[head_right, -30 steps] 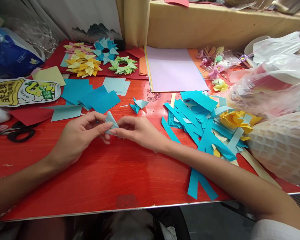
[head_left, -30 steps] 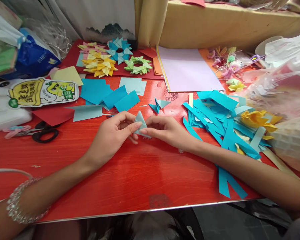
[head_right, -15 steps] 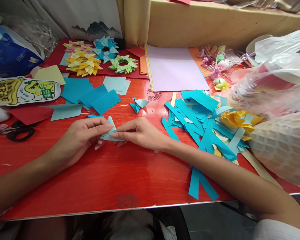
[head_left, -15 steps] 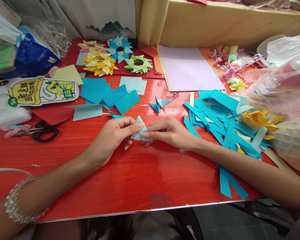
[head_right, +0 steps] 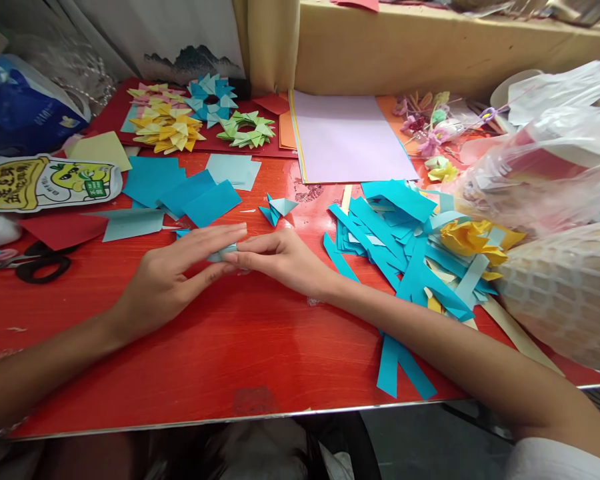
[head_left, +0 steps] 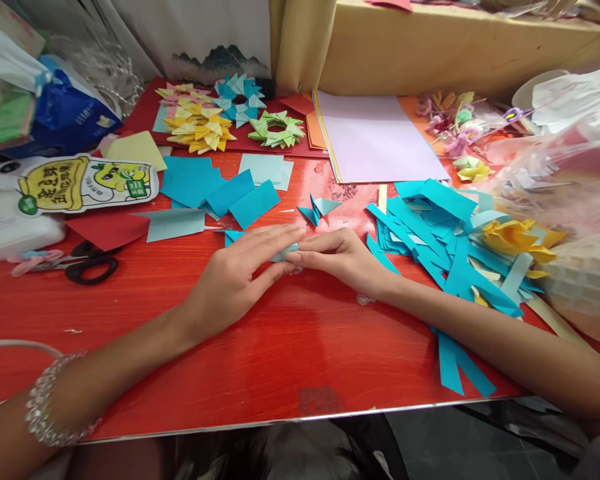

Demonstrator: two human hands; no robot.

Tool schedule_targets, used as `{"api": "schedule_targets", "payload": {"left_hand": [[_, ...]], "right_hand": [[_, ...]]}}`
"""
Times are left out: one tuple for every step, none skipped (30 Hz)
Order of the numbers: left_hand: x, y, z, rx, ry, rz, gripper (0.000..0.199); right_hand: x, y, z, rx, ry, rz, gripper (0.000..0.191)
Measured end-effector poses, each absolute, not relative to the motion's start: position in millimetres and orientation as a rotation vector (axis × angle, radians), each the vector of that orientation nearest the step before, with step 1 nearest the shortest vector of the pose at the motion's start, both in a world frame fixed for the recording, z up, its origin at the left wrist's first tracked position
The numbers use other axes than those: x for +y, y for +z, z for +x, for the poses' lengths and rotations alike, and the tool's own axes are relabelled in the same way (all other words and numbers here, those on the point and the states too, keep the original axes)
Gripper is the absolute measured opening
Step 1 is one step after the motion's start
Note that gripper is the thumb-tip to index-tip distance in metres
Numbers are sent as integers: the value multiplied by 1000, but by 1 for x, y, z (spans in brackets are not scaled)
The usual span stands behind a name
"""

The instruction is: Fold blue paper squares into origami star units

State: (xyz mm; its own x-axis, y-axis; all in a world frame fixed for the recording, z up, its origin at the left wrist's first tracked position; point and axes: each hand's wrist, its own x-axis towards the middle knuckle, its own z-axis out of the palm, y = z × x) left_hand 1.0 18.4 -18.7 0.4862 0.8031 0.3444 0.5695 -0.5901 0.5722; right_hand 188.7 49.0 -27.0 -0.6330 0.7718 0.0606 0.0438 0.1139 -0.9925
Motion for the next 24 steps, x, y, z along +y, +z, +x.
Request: {"api": "schedule_targets", "payload": {"left_hand": [[17, -18, 1, 1171, 831, 2295, 36], [16, -17, 2, 1202, 818, 2239, 36], [15, -15, 2, 1238, 806, 2189, 35], [14, -14, 2, 1275, 804, 2140, 34], [14, -12, 2, 1315, 808, 2086, 33], [14, -10, 2, 1353, 822, 2027, 31], [14, -9, 2, 1387, 845, 1963, 29], [15, -7, 2, 1417, 873, 1895, 27], [16, -7, 2, 1435, 905, 1821, 25], [17, -6, 2, 1436, 934, 1747, 24], [18, -7, 2, 1422, 964, 1676, 23], [20, -8, 2, 1396, 990, 1610, 21], [21, -9, 2, 1368, 1012, 1550, 20], [22, -10, 2, 1345, 1027, 1501, 18], [22, -12, 2, 1329, 1035, 1461, 16], [23, -14, 2, 1316, 1035, 1428, 15], [23, -15, 2, 1304, 1031, 1397, 14], [23, -16, 3, 1293, 1021, 1370, 13], [23, -17, 3, 1281, 1011, 1348, 14], [23, -18, 4, 1271, 1001, 1330, 14], [23, -18, 4, 1266, 996, 1319, 15], [23, -18, 5, 1269, 997, 1310, 17], [23, -18, 4, 1275, 1002, 1300, 19], [23, -18, 4, 1277, 1008, 1291, 23]], "right_hand": [[49, -27, 188, -1816, 1556, -781, 24], [49, -27, 188, -1829, 1541, -771, 24], [49, -27, 188, -1839, 1530, -762, 23], [49, -27, 188, -1841, 1527, -754, 22], [49, -28, 188, -1832, 1531, -750, 22], [49, -28, 187, -1808, 1541, -749, 21], [49, -28, 187, -1769, 1552, -752, 21], [50, -29, 186, -1719, 1561, -760, 21], [50, -29, 186, -1665, 1568, -767, 21], [50, -30, 185, -1617, 1575, -772, 21], [51, -30, 185, -1582, 1581, -775, 21], [50, -30, 184, -1574, 1591, -778, 23], [50, -30, 184, -1594, 1602, -782, 24], [50, -30, 183, -1636, 1610, -785, 25], [49, -30, 183, -1688, 1612, -788, 25], [48, -29, 183, -1737, 1609, -791, 24], [48, -29, 183, -1778, 1599, -797, 22], [48, -29, 183, -1807, 1589, -804, 20], [48, -29, 183, -1824, 1577, -813, 19], [48, -30, 183, -1836, 1569, -823, 19], [48, -30, 184, -1843, 1565, -832, 19], [49, -31, 184, -1844, 1564, -834, 19], [49, -31, 184, -1834, 1567, -833, 19], [49, -32, 185, -1813, 1574, -829, 20]]}}
